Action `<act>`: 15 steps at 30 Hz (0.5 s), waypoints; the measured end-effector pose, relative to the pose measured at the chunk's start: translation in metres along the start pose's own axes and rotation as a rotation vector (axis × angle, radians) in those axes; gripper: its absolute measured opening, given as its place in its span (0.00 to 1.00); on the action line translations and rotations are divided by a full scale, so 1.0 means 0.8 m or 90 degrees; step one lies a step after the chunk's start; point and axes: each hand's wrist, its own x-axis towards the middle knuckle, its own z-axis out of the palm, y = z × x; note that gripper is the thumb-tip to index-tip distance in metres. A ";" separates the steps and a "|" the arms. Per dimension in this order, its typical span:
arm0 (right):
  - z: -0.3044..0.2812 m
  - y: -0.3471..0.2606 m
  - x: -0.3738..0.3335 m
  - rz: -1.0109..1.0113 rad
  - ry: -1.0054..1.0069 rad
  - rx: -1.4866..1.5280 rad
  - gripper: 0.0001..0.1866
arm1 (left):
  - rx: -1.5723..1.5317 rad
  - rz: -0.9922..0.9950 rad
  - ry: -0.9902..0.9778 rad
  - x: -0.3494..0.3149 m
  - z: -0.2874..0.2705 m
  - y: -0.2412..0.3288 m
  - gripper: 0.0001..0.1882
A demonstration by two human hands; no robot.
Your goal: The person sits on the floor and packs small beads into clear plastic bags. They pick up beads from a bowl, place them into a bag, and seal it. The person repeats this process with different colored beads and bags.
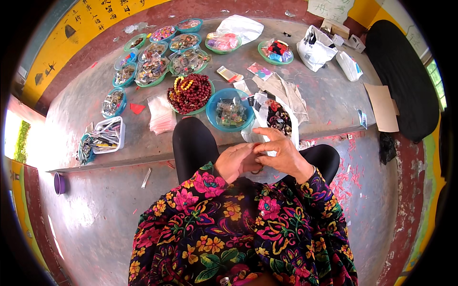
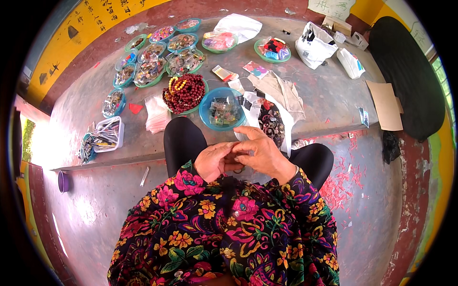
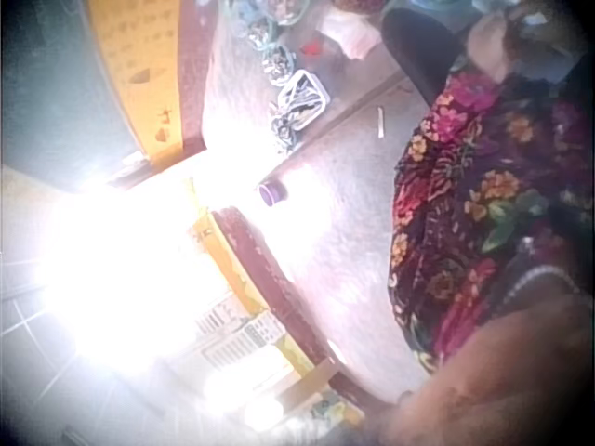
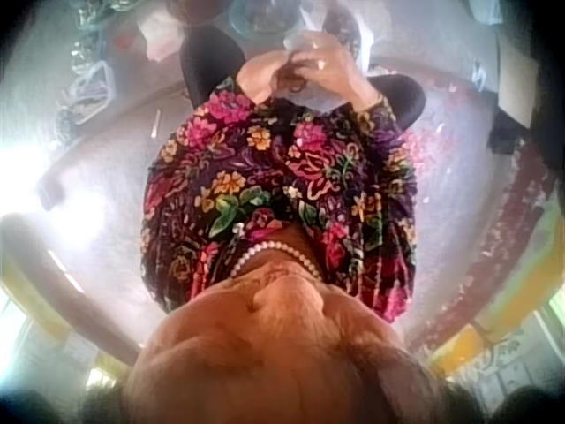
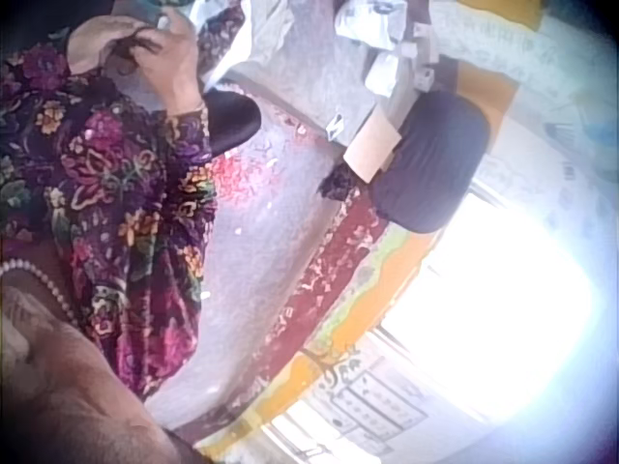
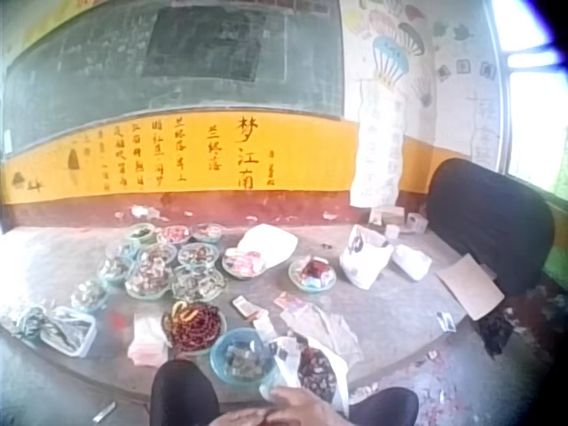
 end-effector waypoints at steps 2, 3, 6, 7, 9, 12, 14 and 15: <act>0.000 0.002 0.000 -0.007 -0.008 -0.007 0.11 | 0.003 -0.004 0.003 0.000 0.003 0.002 0.22; 0.000 0.002 0.000 -0.006 -0.013 -0.010 0.10 | -0.002 -0.001 0.001 0.000 0.003 0.001 0.23; 0.000 0.002 -0.001 -0.011 -0.028 -0.031 0.09 | -0.016 0.007 -0.018 0.001 0.001 -0.002 0.23; 0.000 -0.001 -0.001 -0.018 -0.032 -0.047 0.09 | -0.019 0.010 -0.032 0.000 0.002 -0.001 0.23; -0.001 -0.001 -0.001 -0.034 -0.046 -0.076 0.08 | -0.017 0.010 -0.039 0.000 0.003 0.000 0.24; 0.000 0.004 0.000 -0.048 -0.053 -0.107 0.07 | -0.008 0.002 -0.016 -0.001 0.006 0.000 0.23; 0.004 0.010 -0.001 -0.039 -0.029 -0.116 0.06 | -0.014 -0.005 0.000 -0.002 0.007 0.003 0.23; 0.005 0.010 -0.001 -0.026 -0.008 -0.100 0.06 | -0.019 -0.001 0.000 -0.001 0.005 0.002 0.22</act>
